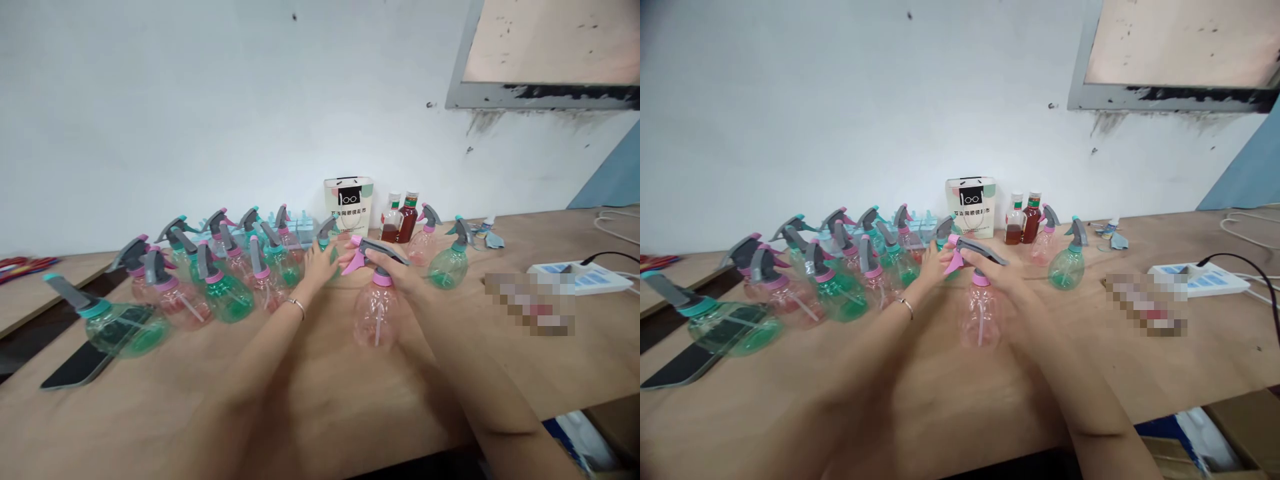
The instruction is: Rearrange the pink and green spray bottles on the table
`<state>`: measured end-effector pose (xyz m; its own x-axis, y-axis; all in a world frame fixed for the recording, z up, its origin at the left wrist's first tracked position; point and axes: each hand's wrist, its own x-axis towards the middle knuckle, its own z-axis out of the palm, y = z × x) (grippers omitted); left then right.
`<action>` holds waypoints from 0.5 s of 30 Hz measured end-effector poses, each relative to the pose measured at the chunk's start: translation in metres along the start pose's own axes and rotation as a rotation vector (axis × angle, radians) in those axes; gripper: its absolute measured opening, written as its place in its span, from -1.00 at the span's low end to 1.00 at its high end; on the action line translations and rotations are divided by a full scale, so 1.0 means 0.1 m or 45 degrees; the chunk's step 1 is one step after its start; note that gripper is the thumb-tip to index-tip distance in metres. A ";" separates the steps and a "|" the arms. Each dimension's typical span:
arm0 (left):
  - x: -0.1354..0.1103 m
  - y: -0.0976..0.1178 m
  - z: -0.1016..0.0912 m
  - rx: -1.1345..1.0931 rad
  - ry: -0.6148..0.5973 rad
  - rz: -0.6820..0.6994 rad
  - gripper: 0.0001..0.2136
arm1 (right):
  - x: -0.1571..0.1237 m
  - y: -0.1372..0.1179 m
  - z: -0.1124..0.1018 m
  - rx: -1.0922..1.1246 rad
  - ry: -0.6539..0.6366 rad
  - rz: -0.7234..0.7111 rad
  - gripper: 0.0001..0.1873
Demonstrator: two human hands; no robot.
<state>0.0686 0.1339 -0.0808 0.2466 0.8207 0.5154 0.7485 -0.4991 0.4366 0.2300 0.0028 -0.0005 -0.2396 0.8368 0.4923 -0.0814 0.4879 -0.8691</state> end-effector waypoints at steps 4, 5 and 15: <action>-0.51 0.05 -0.08 0.209 -0.033 0.187 -0.59 | -0.20 -0.04 -0.37 -0.256 0.271 -0.009 -0.59; -0.65 0.05 -0.12 0.242 -0.011 0.240 -0.60 | -0.29 -0.05 -0.51 -0.319 0.366 -0.020 -0.60; -1.50 -0.06 -0.42 0.132 0.127 0.516 -0.57 | -1.11 0.04 -1.74 -1.151 1.358 -0.062 -0.62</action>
<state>0.0016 0.0018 -0.1301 0.4766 0.5304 0.7011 0.6625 -0.7409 0.1101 0.4248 -0.0447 -0.0505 0.6210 0.3984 0.6750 0.6738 0.1687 -0.7194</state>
